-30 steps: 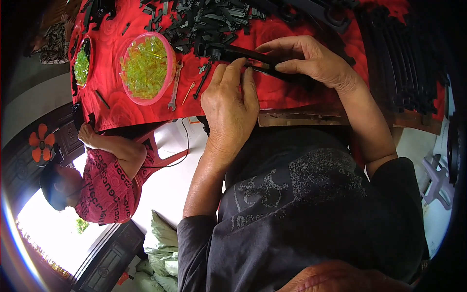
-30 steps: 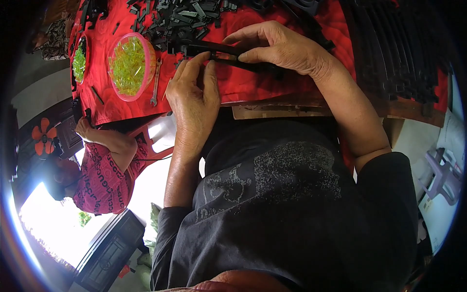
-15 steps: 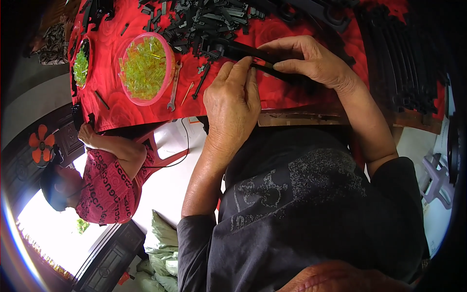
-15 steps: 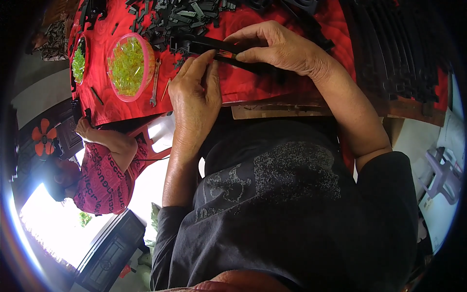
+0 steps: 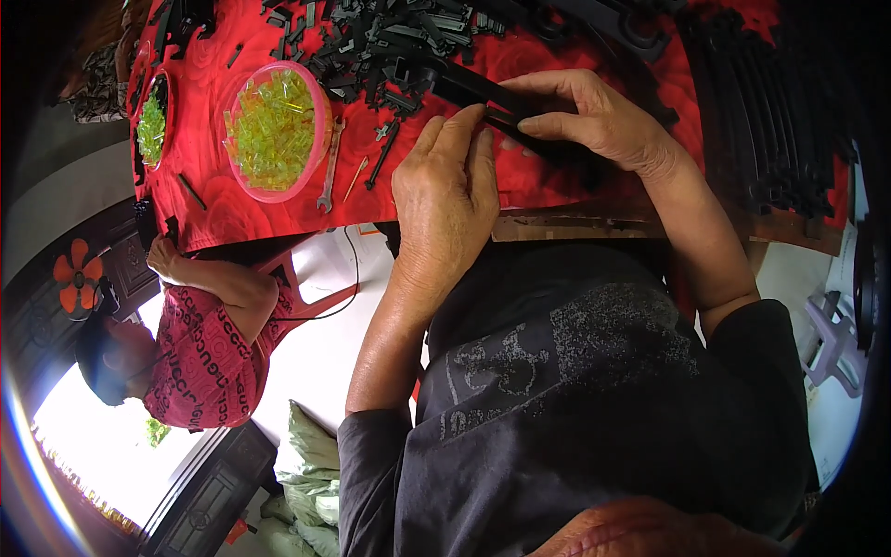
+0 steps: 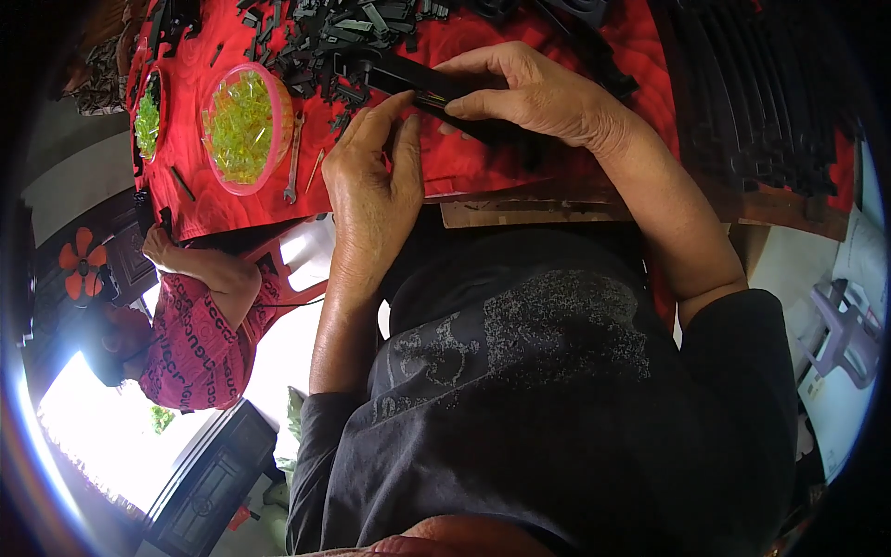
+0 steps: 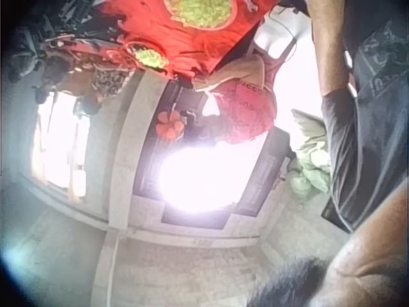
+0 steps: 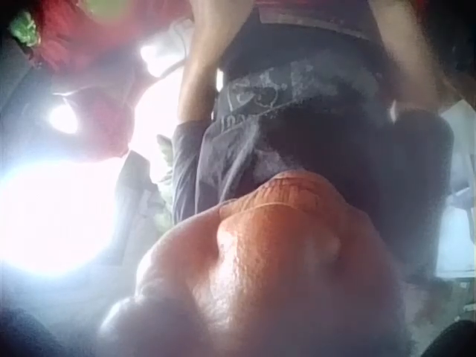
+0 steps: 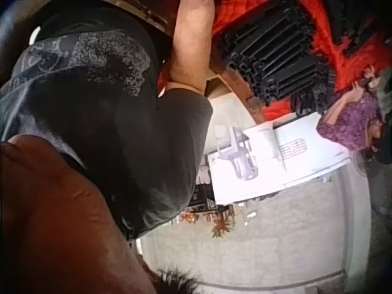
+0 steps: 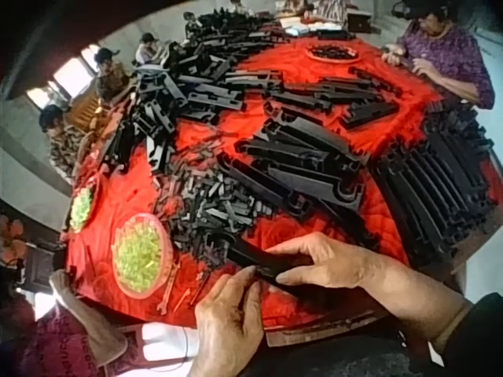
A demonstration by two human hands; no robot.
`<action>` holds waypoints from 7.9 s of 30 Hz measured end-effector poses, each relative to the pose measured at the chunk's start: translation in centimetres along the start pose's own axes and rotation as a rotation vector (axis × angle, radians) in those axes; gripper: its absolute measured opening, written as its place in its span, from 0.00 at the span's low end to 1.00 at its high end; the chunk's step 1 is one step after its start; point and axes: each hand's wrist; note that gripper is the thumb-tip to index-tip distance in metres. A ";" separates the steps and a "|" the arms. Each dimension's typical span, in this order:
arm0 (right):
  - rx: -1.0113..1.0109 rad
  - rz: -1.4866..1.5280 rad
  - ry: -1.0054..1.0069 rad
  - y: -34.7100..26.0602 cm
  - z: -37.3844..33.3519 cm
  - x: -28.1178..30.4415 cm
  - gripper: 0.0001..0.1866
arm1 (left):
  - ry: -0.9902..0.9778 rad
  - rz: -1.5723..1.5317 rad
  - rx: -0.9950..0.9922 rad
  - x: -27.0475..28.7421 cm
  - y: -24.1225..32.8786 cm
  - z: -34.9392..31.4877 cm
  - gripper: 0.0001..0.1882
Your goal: The person assembles plastic toy gun parts by picking up components, inserting small pieces into a black plastic casing, and pressing the casing parts together by hand.
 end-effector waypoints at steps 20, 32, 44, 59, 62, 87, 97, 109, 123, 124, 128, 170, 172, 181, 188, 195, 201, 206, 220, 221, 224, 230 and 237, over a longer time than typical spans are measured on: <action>-0.027 0.001 0.068 0.1 0.0 -0.1 0.24 | -0.023 0.069 -0.025 -0.3 0.2 -0.1 0.18; 0.066 -0.037 0.094 0.9 0.3 0.1 0.25 | -0.174 0.146 -0.071 -0.3 1.7 -0.2 0.21; 0.006 -0.048 0.034 0.8 0.3 0.3 0.28 | -0.274 0.272 -0.085 -0.6 2.0 0.3 0.21; 0.029 -0.074 0.090 1.2 0.4 -0.1 0.25 | -0.295 0.215 0.011 -1.1 1.4 0.3 0.27; 0.032 -0.042 0.084 1.4 0.6 -0.1 0.25 | -0.260 0.208 -0.011 -1.6 1.1 0.0 0.28; 0.084 0.051 0.071 1.5 1.1 -0.3 0.27 | 0.166 -0.194 0.164 -1.9 -1.4 -0.5 0.20; 0.080 0.094 0.031 2.1 1.0 -0.8 0.29 | 0.196 -0.566 0.365 -2.5 -2.0 0.6 0.28; 0.098 0.032 0.015 3.8 1.0 -0.8 0.26 | 0.238 -0.548 0.318 -3.8 -2.7 1.1 0.25; 0.380 -0.581 0.298 6.0 1.2 -2.1 0.22 | 0.265 -0.502 0.325 -6.0 -1.8 1.2 0.30; 0.382 -0.579 0.296 6.2 1.2 -2.2 0.22 | 0.280 -0.511 0.332 -6.2 -1.6 1.4 0.30; 0.332 -0.462 0.321 6.2 1.1 -2.8 0.19 | 0.284 -0.518 0.381 -6.5 -1.1 1.5 0.31; 0.120 -0.263 0.301 4.1 0.8 -3.0 0.13 | 0.264 -0.616 0.319 -4.8 -0.1 1.7 0.19; 0.128 -0.271 0.312 3.9 0.8 -3.1 0.13 | 0.304 -0.609 0.296 -5.2 -0.1 1.7 0.18; 0.161 -0.283 0.312 3.4 0.6 -3.3 0.13 | 0.269 -0.437 0.206 -5.4 -0.6 1.7 0.32; 0.086 -0.340 0.326 2.8 0.4 -3.6 0.11 | 0.298 -0.394 0.185 -5.4 -0.2 1.6 0.29; 0.190 -0.484 0.434 3.5 0.6 -3.7 0.10 | 0.329 -0.424 0.298 -5.8 0.4 2.0 0.15; 0.246 -0.487 0.450 3.7 0.0 -3.7 0.09 | 0.310 -0.386 0.338 -6.2 0.9 2.0 0.12; 0.209 -0.485 0.451 3.4 0.0 -3.8 0.09 | 0.357 -0.386 0.307 -6.4 0.7 2.0 0.11; 0.332 -0.631 0.463 3.3 0.2 -3.6 0.12 | 0.333 -0.430 0.338 -6.5 0.7 1.7 0.17; 0.319 -0.603 0.448 3.5 0.2 -3.5 0.12 | 0.378 -0.456 0.341 -6.6 0.9 1.7 0.11; 0.286 -0.570 0.437 3.5 0.1 -3.6 0.13 | 0.377 -0.425 0.360 -6.6 1.0 1.5 0.11; 0.305 -0.590 0.445 3.6 0.1 -3.4 0.14 | 0.345 -0.397 0.377 -6.4 1.1 1.3 0.11; 0.180 -0.441 0.394 2.8 0.1 -3.3 0.11 | 0.263 -0.512 0.370 -5.3 0.6 1.6 0.14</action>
Point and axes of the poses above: each hand's wrist, its own z-axis towards the middle knuckle, its own x-axis out of the back of the hand, y = z × x, and after that the axes turned 7 degrees about -x, right-handed
